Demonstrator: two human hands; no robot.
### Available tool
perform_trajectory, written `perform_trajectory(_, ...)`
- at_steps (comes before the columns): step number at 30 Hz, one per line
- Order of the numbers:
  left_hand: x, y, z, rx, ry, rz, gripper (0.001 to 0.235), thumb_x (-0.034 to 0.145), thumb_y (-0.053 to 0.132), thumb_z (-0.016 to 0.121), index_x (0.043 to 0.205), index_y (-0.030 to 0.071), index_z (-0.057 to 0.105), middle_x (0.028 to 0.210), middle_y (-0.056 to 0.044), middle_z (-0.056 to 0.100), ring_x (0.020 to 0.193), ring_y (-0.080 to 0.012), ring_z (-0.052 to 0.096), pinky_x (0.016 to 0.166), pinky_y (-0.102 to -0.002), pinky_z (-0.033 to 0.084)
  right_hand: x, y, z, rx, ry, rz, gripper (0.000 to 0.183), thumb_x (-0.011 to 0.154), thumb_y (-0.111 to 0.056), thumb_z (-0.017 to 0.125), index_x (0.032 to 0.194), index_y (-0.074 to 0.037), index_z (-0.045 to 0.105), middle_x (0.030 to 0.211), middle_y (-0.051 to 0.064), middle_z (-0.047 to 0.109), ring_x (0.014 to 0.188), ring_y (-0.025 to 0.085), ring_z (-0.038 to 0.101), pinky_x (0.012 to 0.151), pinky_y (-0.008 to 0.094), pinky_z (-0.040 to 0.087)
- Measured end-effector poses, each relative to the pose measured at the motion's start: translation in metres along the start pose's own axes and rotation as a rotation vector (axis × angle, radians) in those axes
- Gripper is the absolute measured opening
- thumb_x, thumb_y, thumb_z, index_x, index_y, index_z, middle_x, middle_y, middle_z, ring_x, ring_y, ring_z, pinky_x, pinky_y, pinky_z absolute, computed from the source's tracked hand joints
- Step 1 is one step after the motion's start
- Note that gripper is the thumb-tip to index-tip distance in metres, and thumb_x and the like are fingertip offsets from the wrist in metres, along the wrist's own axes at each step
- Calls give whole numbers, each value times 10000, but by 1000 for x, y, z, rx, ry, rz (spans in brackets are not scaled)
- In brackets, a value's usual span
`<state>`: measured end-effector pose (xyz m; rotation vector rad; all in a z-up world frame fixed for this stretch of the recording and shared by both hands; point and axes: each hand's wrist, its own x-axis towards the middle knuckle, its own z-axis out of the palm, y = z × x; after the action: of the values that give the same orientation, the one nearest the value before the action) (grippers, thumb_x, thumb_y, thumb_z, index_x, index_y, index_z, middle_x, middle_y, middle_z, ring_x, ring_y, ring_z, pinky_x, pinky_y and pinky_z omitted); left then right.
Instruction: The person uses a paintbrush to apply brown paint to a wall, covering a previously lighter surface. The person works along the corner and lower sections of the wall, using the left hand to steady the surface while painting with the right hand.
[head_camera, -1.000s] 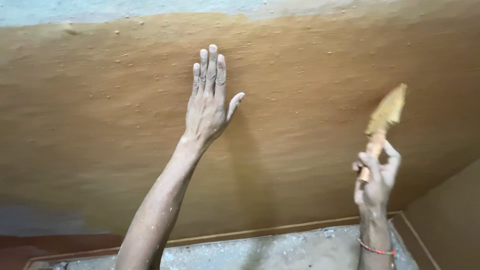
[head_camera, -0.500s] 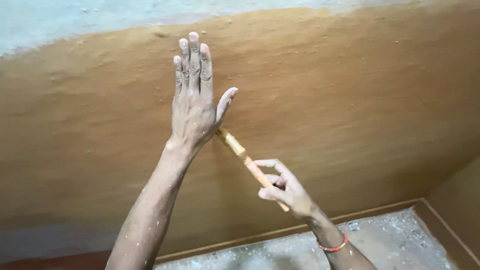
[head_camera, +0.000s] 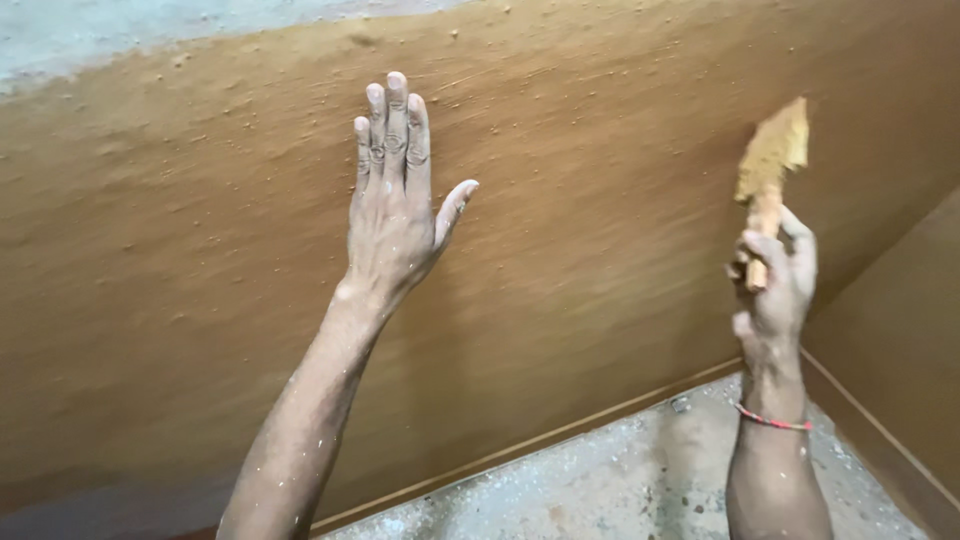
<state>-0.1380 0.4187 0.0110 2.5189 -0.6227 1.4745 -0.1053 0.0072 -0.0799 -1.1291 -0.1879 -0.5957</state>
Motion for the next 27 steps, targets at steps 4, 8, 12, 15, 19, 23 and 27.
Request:
perform_trajectory(4, 2, -1, -15, 39, -24, 1, 979, 1097, 475, 668, 1683, 9, 36, 1753, -193, -3, 1644, -381, 7, 1376, -519, 81, -29, 6, 69, -88, -296, -12, 525, 908, -43, 681, 1408, -42, 523, 1093, 45, 589, 807, 75, 570, 657, 242, 494)
perform_trajectory(8, 10, 2, -26, 64, -36, 3, 978, 1064, 636, 519, 1675, 30, 53, 1749, -184, 6, 1645, -373, 0, 1383, -526, 49, -103, 18, 119, -76, -724, 133, 586, 872, -78, 720, 1400, -30, 470, 1358, 3, 608, 811, 69, 612, 710, 235, 541)
perform_trajectory(12, 12, 7, -28, 61, -7, -18, 958, 1077, 683, 408, 1698, 55, 38, 1774, -164, 1, 1622, -343, -10, 1365, -489, 31, -134, 24, 130, -35, -954, 440, 671, 899, -81, 745, 1516, -43, 484, 1030, 64, 552, 804, 61, 506, 711, 225, 440)
perform_trajectory(15, 11, 12, -28, 106, -30, -39, 955, 1085, 685, 398, 1695, 48, 30, 1769, -175, -2, 1617, -350, -8, 1360, -501, 36, -112, 17, 116, -21, -846, 427, 655, 839, -82, 734, 1462, -32, 540, 1118, 67, 605, 756, 78, 505, 674, 228, 440)
perform_trajectory(19, 3, 15, -29, 130, -40, -54, 957, 1103, 644, 472, 1688, 32, 27, 1761, -189, -11, 1644, -368, -8, 1354, -508, 52, -64, 8, 58, 26, -466, 282, 600, 823, -79, 670, 1410, -18, 563, 1231, 86, 664, 867, 97, 609, 720, 222, 511)
perform_trajectory(23, -4, 15, -20, 129, -45, -77, 973, 1099, 576, 570, 1678, 9, 32, 1750, -199, -9, 1647, -381, -3, 1381, -530, 70, -26, 19, -30, 87, -166, 73, 554, 922, -24, 641, 1467, -16, 544, 1191, 91, 630, 895, 106, 608, 729, 223, 524)
perform_trajectory(27, -9, 24, -1, 120, -69, -105, 979, 1078, 519, 629, 1670, -4, 50, 1746, -207, 17, 1639, -389, 13, 1368, -525, 82, 1, 35, -72, 78, -23, 26, 496, 980, 0, 645, 1465, -47, 552, 1127, 77, 621, 822, 104, 591, 672, 214, 512)
